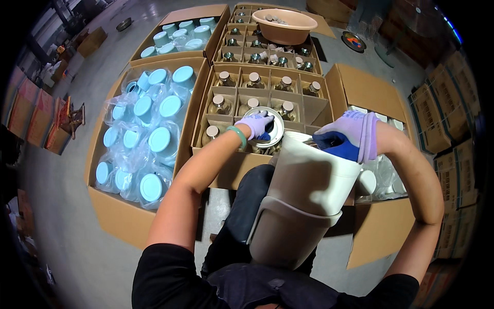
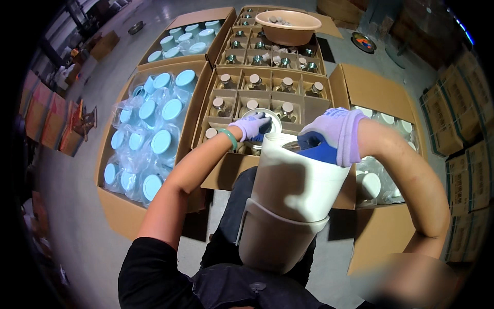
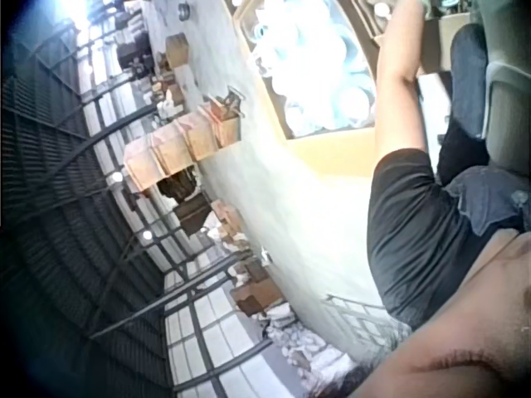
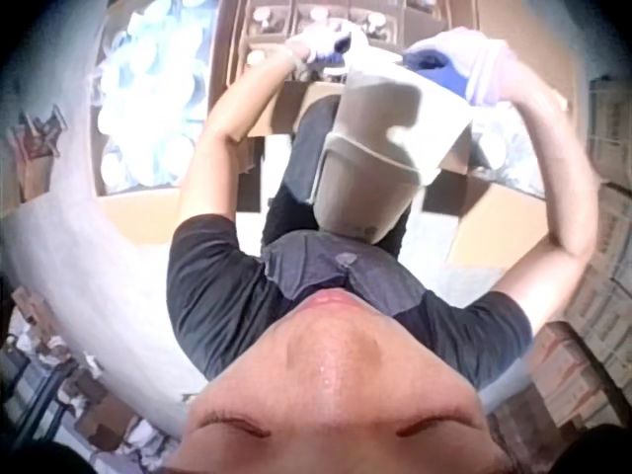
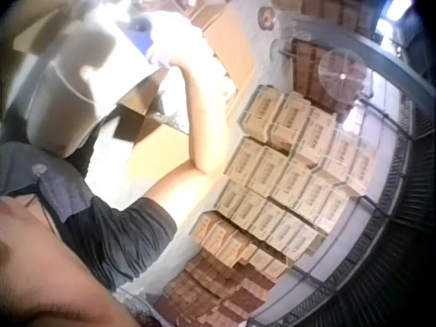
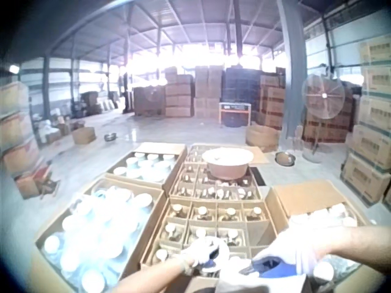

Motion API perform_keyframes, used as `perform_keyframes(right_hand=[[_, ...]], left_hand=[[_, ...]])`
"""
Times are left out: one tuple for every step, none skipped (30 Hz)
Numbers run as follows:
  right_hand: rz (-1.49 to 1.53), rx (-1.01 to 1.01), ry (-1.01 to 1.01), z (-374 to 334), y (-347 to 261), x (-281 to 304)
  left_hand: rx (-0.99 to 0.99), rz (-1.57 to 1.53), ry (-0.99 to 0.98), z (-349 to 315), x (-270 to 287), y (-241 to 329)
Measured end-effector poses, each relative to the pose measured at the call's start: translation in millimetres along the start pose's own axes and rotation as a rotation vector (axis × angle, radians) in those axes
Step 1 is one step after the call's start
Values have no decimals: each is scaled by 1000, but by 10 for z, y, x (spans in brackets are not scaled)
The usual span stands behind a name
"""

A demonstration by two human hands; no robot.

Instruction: The person assembles white plastic thermos-like containers by placing metal inserts and internal caps into the bodies and then sealing them with large white screw-on lids before placing them into a cardboard box.

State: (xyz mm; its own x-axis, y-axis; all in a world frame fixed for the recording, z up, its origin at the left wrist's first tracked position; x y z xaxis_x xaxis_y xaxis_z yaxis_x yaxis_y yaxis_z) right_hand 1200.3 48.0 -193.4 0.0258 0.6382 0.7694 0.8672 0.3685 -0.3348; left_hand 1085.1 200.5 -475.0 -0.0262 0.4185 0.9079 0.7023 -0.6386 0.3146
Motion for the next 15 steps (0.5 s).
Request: perform_keyframes(right_hand=[[-6,51,43,3,7,-9],[-12,104,85,-1,-14,3],[116,93,35,-25,-16,-15],[240,155,-10,-34,28,-82],[363,219,-54,-27,146,-191],[484,295,-102,14,229,-267],[509,208,-168,42,314,-309],[496,213,-158,50,336,-327],[466,249,-144,87,271,-311],[465,248,-120,47,258,-307],[362,129,-131,-6,303,-246],[218,268,170,-31,122,46],[76,381,466,-150,-21,263],[-60,484,746,-239,-145,395],[-268,521,853,-334,-356,523]], left_hand=[[-1,26,70,20,-15,2],[3,23,98,67,-14,-29],[-4,21,120,130,7,-9],[-8,19,142,151,45,23],[13,28,106,170,49,23],[47,39,69,138,96,3],[74,50,42,121,187,-10],[104,62,15,82,271,-33],[73,-51,171,-42,417,-246],[75,-219,264,-189,712,-143],[-25,-595,415,-311,904,-48],[-119,-958,571,-559,1158,-36],[-162,-1208,439,-789,1445,228],[-185,-1464,282,-1044,1668,499],[-280,-1453,284,-1288,1889,695]])
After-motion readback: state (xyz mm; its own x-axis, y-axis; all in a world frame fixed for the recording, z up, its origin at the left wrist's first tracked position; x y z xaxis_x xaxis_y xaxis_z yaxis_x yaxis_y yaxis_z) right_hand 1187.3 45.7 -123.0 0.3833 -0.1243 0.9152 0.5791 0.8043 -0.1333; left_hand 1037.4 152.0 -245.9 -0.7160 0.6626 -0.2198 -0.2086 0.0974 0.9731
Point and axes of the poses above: each hand's wrist, its own z-axis towards the middle knuckle, its own x-axis out of the back of the hand, y = z × x, the point moved 7 cm from there along z, towards the middle knuckle
